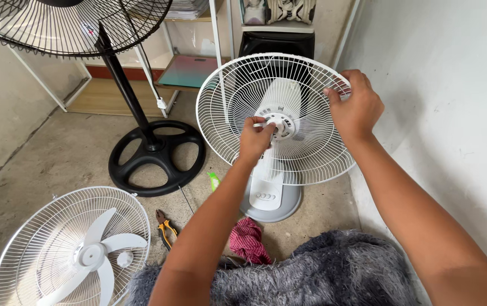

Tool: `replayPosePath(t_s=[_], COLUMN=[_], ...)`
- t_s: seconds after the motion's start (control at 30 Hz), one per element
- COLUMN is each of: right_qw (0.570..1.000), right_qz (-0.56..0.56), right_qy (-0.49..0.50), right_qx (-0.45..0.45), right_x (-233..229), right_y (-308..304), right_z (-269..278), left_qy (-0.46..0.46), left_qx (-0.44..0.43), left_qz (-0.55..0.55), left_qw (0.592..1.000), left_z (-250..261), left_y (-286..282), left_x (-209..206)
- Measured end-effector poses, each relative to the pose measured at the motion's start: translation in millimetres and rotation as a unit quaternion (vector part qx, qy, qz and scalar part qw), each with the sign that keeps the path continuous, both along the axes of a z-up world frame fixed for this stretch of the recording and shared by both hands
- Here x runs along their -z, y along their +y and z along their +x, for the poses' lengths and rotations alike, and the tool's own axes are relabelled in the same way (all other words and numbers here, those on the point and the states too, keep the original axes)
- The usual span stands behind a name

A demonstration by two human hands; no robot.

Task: The person assembles a white pedestal fan by attaching the rear grille, installing the fan blades onto the motor hub, securing the blade cap, wiping the front grille with a pink cloth, and mounting the front grille onto the fan head.

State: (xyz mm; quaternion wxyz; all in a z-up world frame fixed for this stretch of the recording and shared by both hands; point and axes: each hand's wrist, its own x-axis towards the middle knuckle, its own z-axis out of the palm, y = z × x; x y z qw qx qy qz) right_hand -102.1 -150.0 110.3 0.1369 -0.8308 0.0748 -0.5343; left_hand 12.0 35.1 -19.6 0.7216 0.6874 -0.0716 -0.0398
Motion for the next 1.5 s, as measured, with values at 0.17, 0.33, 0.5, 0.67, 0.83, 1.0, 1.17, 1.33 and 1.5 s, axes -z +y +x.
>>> replayPosePath(t_s=[0.17,0.33,0.5,0.67,0.83,1.0,1.17,1.33,1.5], right_qw=[0.994,0.98,0.792,0.62,0.554,0.589,0.619,0.637,0.642], right_qz=[-0.086,-0.123,0.453,0.7,0.768,0.746,0.733,0.707,0.675], right_qy=[-0.06,-0.123,0.31,0.247,0.144,0.145,0.123,0.153,0.234], right_qx=[0.0,-0.092,-0.268,-0.254,-0.287,-0.275,-0.254,-0.265,-0.28], right_x=[-1.4,37.5,110.0,144.2,155.9,148.5,153.0,163.2,154.7], right_y=[12.5,30.6,58.0,69.2,84.2,98.3,90.6,46.1,6.8], right_z=[-12.8,-17.7,26.4,83.1,96.2,95.1,95.0,83.0,55.5], left_qy=[-0.131,-0.1,-0.021,-0.312,-0.534,-0.444,-0.497,-0.529,-0.549], left_qx=[0.019,0.048,0.058,-0.189,-0.321,-0.195,-0.175,-0.167,-0.147], left_qz=[0.126,0.192,0.073,0.304,0.217,0.31,0.301,0.318,0.313], left_qw=[0.983,0.975,0.995,0.88,0.751,0.818,0.795,0.769,0.761], left_z=[16.8,24.9,16.1,-11.7,4.8,37.6,35.8,19.4,1.1], left_y=[26.8,26.1,22.5,46.0,68.9,78.9,78.9,69.2,61.3], left_x=[-7.5,-12.0,-19.4,-53.9,-109.5,-141.7,-142.5,-144.0,-147.7])
